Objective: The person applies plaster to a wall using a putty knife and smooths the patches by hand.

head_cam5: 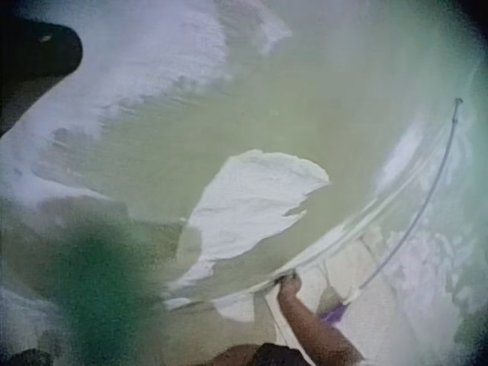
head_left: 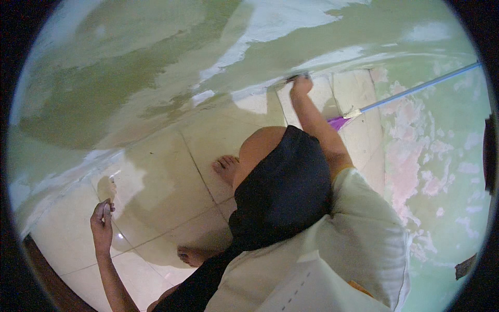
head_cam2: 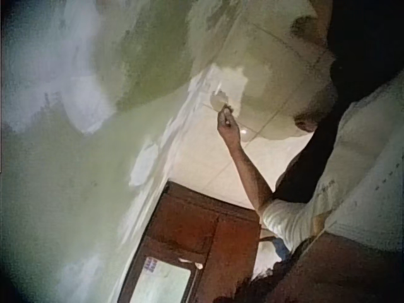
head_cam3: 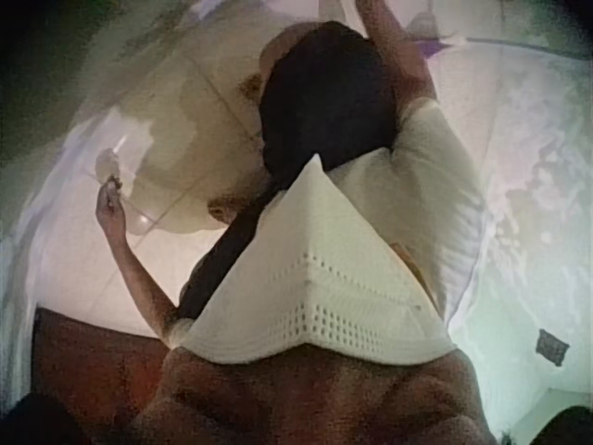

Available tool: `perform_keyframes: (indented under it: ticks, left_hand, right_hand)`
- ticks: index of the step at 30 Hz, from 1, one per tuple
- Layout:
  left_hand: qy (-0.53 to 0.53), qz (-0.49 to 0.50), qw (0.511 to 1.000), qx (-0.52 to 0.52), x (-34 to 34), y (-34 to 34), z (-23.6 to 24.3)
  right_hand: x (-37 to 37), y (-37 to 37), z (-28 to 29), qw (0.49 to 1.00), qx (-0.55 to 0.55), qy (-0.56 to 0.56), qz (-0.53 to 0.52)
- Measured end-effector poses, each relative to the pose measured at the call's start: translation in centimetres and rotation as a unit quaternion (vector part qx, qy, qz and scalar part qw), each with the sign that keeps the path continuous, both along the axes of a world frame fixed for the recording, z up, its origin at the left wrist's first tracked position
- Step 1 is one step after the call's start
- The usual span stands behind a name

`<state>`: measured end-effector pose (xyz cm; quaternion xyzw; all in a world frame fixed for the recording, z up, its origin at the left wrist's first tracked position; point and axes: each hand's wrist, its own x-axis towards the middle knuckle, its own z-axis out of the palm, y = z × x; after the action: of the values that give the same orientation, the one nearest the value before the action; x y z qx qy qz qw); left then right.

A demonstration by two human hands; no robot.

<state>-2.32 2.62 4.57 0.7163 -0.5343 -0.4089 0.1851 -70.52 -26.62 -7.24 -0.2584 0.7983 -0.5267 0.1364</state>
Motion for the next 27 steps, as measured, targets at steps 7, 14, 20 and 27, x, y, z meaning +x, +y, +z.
perform_keyframes:
  ticks: [7,14,20,27]
  left_hand:
    - [0.071,-0.073,0.994,0.030,-4.5,-5.4,-0.2]
    - [-0.057,-0.302,0.946,-0.100,-5.5,-9.1,7.2]
    - [-0.059,-0.358,0.902,-0.236,-9.4,-11.5,19.7]
    - [-0.086,-0.425,0.719,-0.543,-10.6,-13.3,30.5]
  right_hand:
    - [-0.6,1.3,-1.8,0.999,-0.031,0.036,-0.017]
    - [-3.7,-0.6,4.4,0.990,-0.078,-0.078,0.087]
    - [10.4,4.8,1.0,0.986,0.121,0.077,0.080]
    - [4.4,11.3,3.1,0.985,0.021,-0.114,0.128]
